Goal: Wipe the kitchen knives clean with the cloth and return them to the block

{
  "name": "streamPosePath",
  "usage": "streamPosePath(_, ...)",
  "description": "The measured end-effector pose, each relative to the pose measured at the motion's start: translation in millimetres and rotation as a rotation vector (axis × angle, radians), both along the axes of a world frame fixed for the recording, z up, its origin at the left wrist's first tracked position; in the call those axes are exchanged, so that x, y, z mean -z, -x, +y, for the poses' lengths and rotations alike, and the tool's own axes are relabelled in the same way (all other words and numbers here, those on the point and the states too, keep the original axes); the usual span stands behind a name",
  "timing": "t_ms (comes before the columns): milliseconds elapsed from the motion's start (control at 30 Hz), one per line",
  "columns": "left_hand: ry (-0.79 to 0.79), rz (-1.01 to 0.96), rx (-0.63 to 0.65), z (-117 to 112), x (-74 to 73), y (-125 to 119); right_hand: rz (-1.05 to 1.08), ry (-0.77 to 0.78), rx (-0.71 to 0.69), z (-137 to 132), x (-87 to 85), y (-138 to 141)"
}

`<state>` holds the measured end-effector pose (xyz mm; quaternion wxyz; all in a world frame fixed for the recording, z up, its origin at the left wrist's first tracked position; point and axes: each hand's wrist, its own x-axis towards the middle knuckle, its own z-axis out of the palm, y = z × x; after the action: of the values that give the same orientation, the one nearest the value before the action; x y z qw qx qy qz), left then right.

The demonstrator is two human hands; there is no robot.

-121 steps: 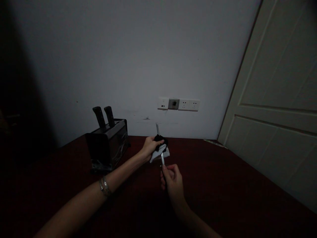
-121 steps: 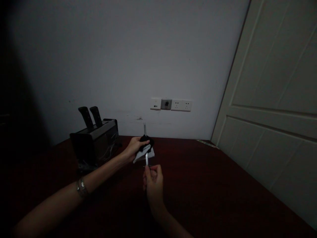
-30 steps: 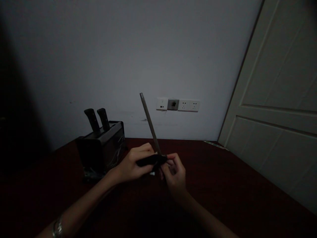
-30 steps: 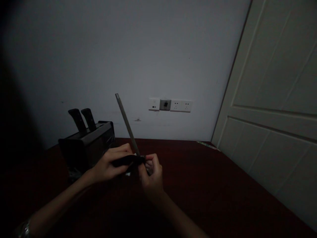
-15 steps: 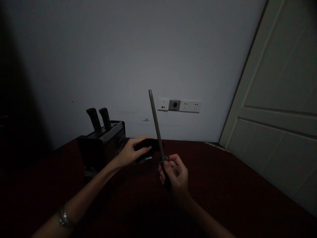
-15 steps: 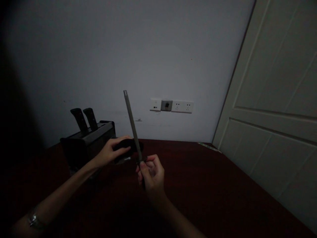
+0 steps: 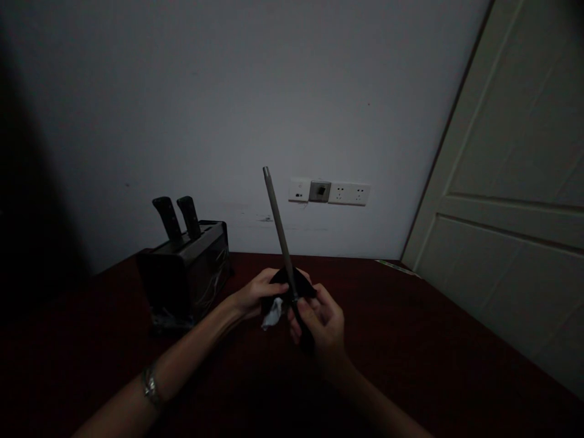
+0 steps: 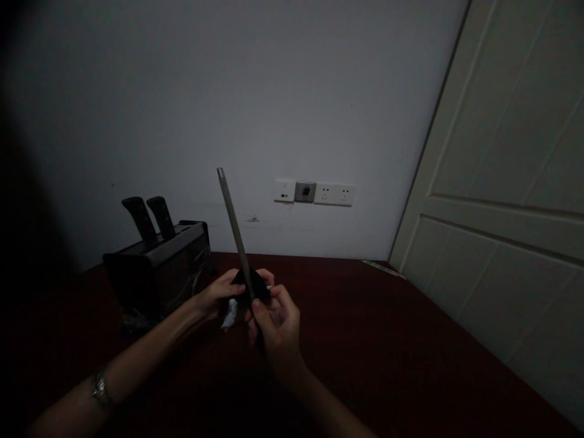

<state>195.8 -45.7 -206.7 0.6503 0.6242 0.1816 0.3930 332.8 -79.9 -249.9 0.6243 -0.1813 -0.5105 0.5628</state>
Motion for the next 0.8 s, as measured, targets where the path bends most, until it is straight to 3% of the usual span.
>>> streamPosePath(300,-0.213,0.109,-0.166,-3.9,-7.4,-0.2,-0.081,-0.008,0.116,-1.9,-8.4,-1.6)
streamPosePath(600,-0.507,0.341,-0.396,-18.5,-31.0,2.2,-0.171,-0.089,0.253,0.9,-10.2,-3.9)
streamPosePath(800,-0.594,0.453,-0.405,-28.0,-41.5,5.3,-0.225,-0.162,0.291,0.8,-10.9,-6.6)
